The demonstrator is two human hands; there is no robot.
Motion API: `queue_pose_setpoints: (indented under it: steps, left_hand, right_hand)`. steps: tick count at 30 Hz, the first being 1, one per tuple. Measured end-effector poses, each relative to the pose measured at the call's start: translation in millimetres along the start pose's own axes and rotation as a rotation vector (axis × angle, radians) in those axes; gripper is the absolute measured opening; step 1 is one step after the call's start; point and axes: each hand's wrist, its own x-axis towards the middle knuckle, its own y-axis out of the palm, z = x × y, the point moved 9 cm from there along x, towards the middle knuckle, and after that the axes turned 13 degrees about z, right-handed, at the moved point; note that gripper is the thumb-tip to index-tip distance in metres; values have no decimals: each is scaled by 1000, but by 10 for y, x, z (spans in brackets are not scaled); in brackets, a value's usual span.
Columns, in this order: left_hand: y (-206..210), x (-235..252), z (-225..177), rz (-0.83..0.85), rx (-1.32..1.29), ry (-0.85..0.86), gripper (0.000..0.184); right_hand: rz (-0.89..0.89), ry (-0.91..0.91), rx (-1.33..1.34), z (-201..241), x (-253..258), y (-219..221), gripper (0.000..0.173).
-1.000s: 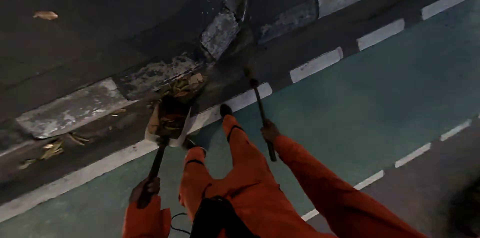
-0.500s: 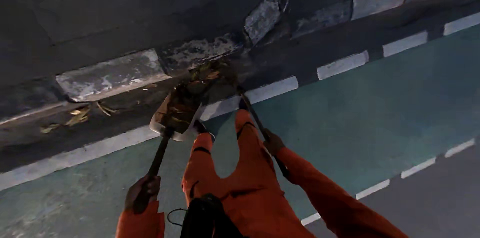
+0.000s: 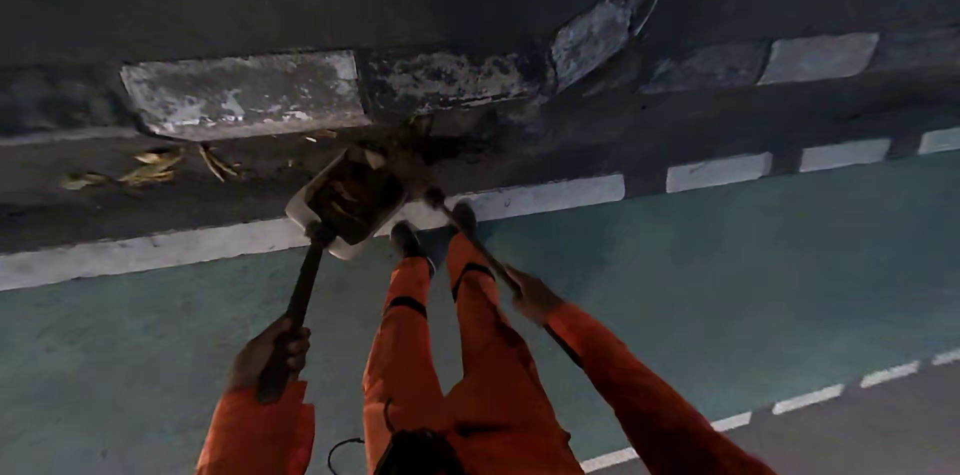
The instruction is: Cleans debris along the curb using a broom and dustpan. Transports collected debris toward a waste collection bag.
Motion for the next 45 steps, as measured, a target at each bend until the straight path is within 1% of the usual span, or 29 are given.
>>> queue_pose_setpoints:
  steps: [1, 3, 4, 6, 8, 10, 11, 12, 14, 15, 17, 19, 21, 22, 23, 25, 28, 30, 31, 33, 34, 35, 36, 38, 39, 40, 42, 44, 45]
  left_hand:
    - [-18, -5, -23, 5, 4, 16, 36]
    - [-62, -27, -29, 24, -15, 34, 34]
    - [-80, -35, -27, 26, -27, 41, 32]
    - [-77, -41, -32, 2, -24, 39, 29]
    - [-51, -42, -11, -1, -23, 32, 30]
    - [-20, -32, 0, 4, -50, 51, 29]
    - [-6, -31, 27, 4, -52, 54, 29]
    - [-12, -31, 53, 4, -45, 52, 30]
    - [-49, -13, 124, 45, -37, 53, 31]
    - [-70, -8, 159, 60, -37, 54, 33]
    - [-159, -31, 232, 49, -36, 50, 36]
    - [-210, -8, 301, 63, -34, 47, 38]
    - [-260, 21, 306, 53, -20, 60, 40]
    - [-280, -4, 323, 35, -13, 48, 38]
    - [-279, -14, 328, 33, -5, 35, 37]
    - [-238, 36, 278, 90, 1, 36, 35]
    - [-220, 10, 262, 159, -2, 14, 34]
    - [-219, 25, 212, 147, -7, 15, 34]
    - [-218, 27, 192, 131, -10, 15, 35]
    - [-207, 4, 185, 93, -15, 3, 35]
    - [-202, -1, 164, 93, -12, -2, 35]
    - [-199, 19, 128, 113, -12, 0, 35]
    - [-194, 29, 111, 132, -12, 0, 35]
    - [-183, 12, 128, 142, -21, -2, 35]
    - [-177, 19, 114, 135, -22, 6, 36]
    - [-185, 17, 98, 126, -22, 15, 37]
    - [-214, -11, 123, 100, -36, 29, 39]
    - [-228, -21, 141, 90, -13, 12, 37]
    - [-213, 10, 147, 107, -9, 13, 37]
  right_hand:
    - [9, -4, 13, -169, -264, 117, 77]
    - [22, 53, 75, -441, -698, 402, 78]
    - [2, 90, 98, -557, -786, 492, 78]
    - [-97, 151, 162, -717, -656, 489, 78]
    - [-216, 174, 228, -766, -185, 262, 75]
    - [-300, 183, 285, -718, 552, -119, 76]
    - [-305, 186, 319, -703, 932, -253, 77]
    - [-290, 189, 370, -706, 1280, -286, 78]
    - [-315, 208, 502, -773, 1754, -215, 75]
    - [-347, 195, 561, -741, 1904, -213, 71]
    - [-339, 178, 579, -552, 2038, -179, 69]
    - [-297, 164, 480, -332, 2062, -204, 71]
    - [-228, 157, 372, -82, 2074, -272, 78]
    - [-185, 174, 321, -73, 2018, -231, 80]
    - [-150, 194, 270, -119, 1942, -199, 82]
    - [-103, 220, 174, -241, 1713, -270, 82]
    - [-54, 188, 126, -617, 1081, -186, 80]
    - [-67, 155, 166, -813, 691, 21, 77]
    - [-86, 155, 193, -885, 573, 155, 76]
    - [-155, 173, 251, -1012, 545, 326, 75]
    - [-205, 177, 284, -995, 652, 274, 74]
    - [-264, 165, 319, -901, 852, 95, 73]
    - [-313, 144, 362, -762, 1093, -131, 72]
    - [-349, 82, 479, -403, 1603, -482, 72]
    - [-350, 41, 553, -195, 1835, -547, 72]
    - [-347, 11, 610, -11, 1997, -498, 73]
    - [-297, 10, 615, 233, 2111, -338, 73]
    - [-214, 68, 502, 286, 2004, -288, 75]
    - [-191, 97, 420, 269, 1925, -366, 78]
